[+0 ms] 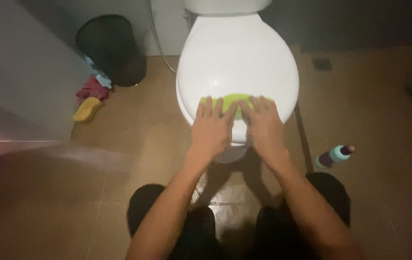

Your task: Scrubbing the exterior surfaces and seat of a toilet using a sponge.

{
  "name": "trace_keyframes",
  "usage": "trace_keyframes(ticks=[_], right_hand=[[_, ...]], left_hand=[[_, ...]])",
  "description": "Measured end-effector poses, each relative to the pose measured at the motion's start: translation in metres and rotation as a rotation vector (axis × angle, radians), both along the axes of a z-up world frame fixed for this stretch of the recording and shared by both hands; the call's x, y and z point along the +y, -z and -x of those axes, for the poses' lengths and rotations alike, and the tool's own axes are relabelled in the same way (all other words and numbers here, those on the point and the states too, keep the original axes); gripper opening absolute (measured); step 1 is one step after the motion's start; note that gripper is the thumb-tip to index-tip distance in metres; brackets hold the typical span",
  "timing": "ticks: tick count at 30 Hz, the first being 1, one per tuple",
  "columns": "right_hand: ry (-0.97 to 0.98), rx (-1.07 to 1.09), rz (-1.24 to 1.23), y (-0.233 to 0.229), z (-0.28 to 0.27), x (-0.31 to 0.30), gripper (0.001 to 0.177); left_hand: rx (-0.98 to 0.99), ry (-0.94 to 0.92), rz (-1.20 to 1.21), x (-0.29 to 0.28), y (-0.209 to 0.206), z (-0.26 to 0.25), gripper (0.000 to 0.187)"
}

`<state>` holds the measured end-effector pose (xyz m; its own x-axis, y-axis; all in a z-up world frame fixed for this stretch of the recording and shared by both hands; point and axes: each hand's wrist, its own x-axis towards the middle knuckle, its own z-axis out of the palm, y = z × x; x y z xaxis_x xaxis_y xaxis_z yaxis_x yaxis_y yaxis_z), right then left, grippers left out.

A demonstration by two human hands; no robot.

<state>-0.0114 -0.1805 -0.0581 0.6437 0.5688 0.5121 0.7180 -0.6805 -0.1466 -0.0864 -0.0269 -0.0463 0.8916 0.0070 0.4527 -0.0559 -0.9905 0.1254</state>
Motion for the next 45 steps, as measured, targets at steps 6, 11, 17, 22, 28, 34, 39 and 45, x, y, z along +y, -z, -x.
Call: trace_keyframes(ticks=[6, 11, 17, 22, 28, 34, 39, 45], right_hand=[[0.085, -0.035, -0.151, -0.017, -0.042, 0.035, 0.052], [0.019, -0.046, -0.191, -0.028, -0.041, 0.019, 0.04], [-0.154, 0.223, 0.157, -0.064, 0.024, -0.04, 0.048], [-0.292, 0.204, 0.057, -0.07, 0.03, -0.055, 0.063], [-0.125, 0.362, -0.254, -0.053, -0.029, -0.007, 0.038], [-0.062, 0.005, -0.231, -0.014, -0.044, 0.048, 0.04], [-0.169, 0.292, 0.137, -0.057, 0.004, -0.001, 0.044], [-0.407, 0.239, 0.144, -0.038, 0.019, -0.042, 0.046]], left_hand=[[-0.049, 0.01, 0.08, 0.028, -0.003, -0.072, 0.068], [-0.045, 0.071, 0.228, 0.035, -0.007, -0.07, 0.064], [0.23, 0.152, 0.068, 0.016, -0.036, 0.017, 0.033], [0.109, 0.216, 0.07, 0.011, -0.026, 0.029, 0.051], [-0.074, 0.099, 0.307, 0.053, -0.02, -0.035, 0.04], [-0.306, -0.005, 0.129, 0.066, 0.002, -0.064, 0.041], [0.186, -0.02, 0.131, 0.041, -0.06, 0.012, 0.033], [0.354, 0.042, 0.235, 0.034, -0.041, 0.063, 0.035]])
